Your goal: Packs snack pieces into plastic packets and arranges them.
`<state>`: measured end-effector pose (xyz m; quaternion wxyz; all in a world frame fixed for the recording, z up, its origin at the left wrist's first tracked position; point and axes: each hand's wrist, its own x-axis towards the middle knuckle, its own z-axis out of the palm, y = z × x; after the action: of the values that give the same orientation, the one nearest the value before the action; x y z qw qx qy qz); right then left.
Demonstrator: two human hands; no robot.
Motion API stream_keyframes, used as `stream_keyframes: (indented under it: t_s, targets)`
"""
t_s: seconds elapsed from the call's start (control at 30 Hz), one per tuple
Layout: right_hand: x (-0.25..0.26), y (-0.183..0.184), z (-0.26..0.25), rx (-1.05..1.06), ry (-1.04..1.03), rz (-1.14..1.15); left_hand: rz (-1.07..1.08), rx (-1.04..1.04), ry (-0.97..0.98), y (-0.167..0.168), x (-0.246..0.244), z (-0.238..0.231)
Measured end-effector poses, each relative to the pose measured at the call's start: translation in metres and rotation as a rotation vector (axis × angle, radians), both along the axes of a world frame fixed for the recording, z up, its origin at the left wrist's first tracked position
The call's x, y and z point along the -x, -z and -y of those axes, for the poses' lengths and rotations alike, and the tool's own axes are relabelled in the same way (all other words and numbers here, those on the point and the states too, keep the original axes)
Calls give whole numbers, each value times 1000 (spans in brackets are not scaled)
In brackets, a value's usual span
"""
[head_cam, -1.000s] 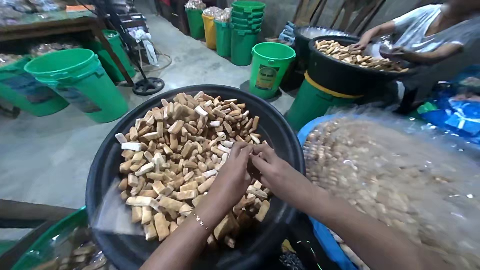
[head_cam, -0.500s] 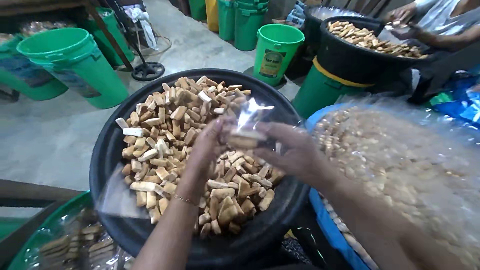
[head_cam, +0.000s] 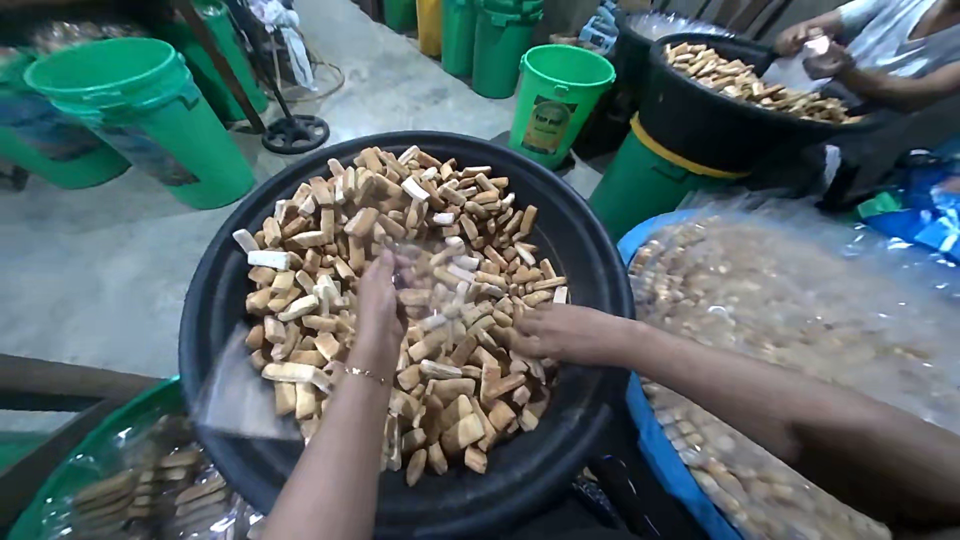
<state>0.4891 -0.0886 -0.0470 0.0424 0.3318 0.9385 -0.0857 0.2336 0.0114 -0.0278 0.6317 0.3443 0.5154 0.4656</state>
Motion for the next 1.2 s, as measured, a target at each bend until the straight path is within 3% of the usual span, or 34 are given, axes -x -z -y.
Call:
stream_keyframes:
  t_s: [0.2,0.27,0.4,0.63,0.77,0.9,1.1,1.2]
  targets:
    - [3,-39,2,-29,830,-658,-92,-81,433,4,-26,19]
    - [19,-45,3,69,951,-877,-114,-225,578,-1,-33,28]
    - [44,-46,2,239,946,-1022,-135,-416,613,5,-36,36]
    - [51,-36,-7,133,1090,-1099,-419,-470,443,6,-35,48]
    - [45,-40,4,278,1064,-1164,-306,-451,510,6,-38,51]
    - [45,-30,8,188,860,-1150,-67,-408,640,11,-39,47]
    - [38,-32,7,214,877,-989,-71,-434,647,18,-41,47]
    - [45,-25,6,91,908,-990,-107,-453,601,23,-44,47]
